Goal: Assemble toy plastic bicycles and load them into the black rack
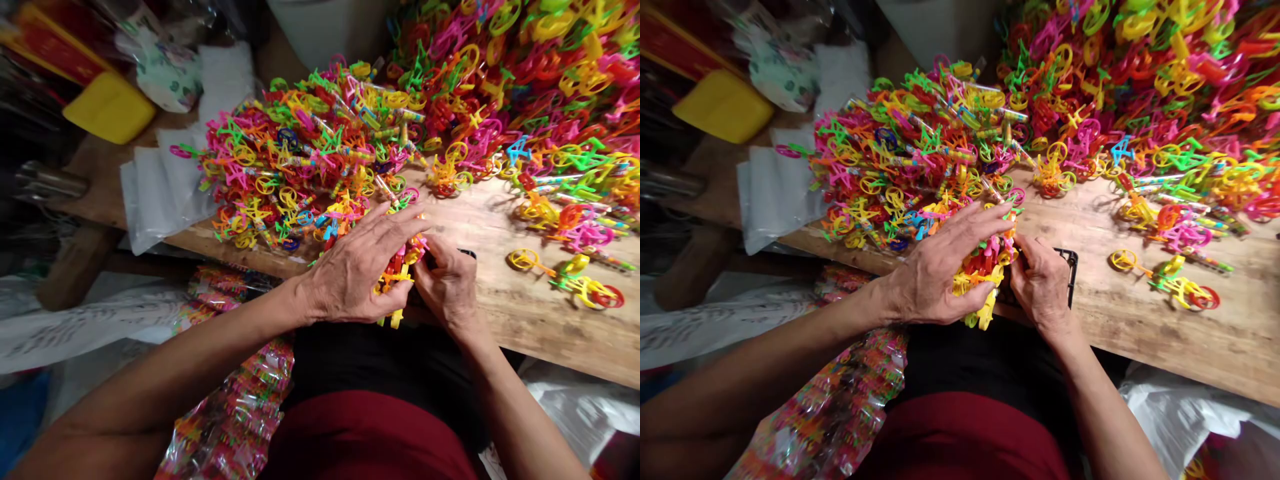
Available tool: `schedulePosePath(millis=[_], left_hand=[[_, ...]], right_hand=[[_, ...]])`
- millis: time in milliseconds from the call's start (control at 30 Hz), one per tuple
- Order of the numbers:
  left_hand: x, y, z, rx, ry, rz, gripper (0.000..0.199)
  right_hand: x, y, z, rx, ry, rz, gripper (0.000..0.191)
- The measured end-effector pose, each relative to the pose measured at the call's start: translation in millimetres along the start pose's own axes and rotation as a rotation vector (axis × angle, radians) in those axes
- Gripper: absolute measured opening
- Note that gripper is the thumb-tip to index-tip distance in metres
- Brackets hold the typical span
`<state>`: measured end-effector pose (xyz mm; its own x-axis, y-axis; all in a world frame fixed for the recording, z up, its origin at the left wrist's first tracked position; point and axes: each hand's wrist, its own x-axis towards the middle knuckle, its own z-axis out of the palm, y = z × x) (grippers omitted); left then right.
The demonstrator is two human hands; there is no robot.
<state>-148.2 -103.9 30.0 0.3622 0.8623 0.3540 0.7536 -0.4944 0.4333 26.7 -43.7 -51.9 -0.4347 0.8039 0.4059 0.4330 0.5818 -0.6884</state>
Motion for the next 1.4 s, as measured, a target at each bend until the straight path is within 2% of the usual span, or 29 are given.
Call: schedulePosePath(millis=[233, 600, 800, 900, 1000, 1100, 1233, 1333, 1400], left_hand=[[1.1, 1.5, -2.7, -0.021, 0.006, -0.031, 0.072], [0.8, 1.9, -1.4, 0.027, 0.014, 0.002, 0.067], [-0.3, 1.8, -1.0, 0.056, -0.024, -0.045, 0.080], [0.9, 0.0, -2.1, 0.054, -0.042, -0.033, 0.087], [3.5, 0.5, -4.3, 0.017, -0.071, -0.025, 0.091], [6.0, 3.3, -6.4, -0.044, -0.080, -0.105, 0.084], [6.5, 5.1, -7.5, -0.031, -0.072, -0.120, 0.079], [5.1, 4.2, -7.0, -0.003, -0.067, -0.100, 0.077], [3.9, 3.3, -6.2, 0.010, -0.043, -0.070, 0.073]], right_hand=[[0.7, 1.8, 0.2, 0.094, 0.034, 0.013, 0.023], [1.9, 0.5, -0.5, 0.076, -0.012, -0.002, 0.023], [0.2, -2.1, -0.1, 0.145, -0.025, 0.064, 0.024], [2.0, -1.5, 1.7, 0.175, 0.024, 0.062, 0.022], [2.6, 0.1, -1.3, 0.204, 0.158, 0.105, 0.018], [-1.0, -1.3, -14.6, 0.139, 0.246, 0.146, 0.014], [-7.3, -6.4, -33.7, -0.068, 0.129, 0.052, 0.010], [-9.7, -5.7, -34.5, -0.179, 0.083, -0.025, 0.012], [-12.5, -2.7, -32.4, -0.199, 0.065, -0.012, 0.014]])
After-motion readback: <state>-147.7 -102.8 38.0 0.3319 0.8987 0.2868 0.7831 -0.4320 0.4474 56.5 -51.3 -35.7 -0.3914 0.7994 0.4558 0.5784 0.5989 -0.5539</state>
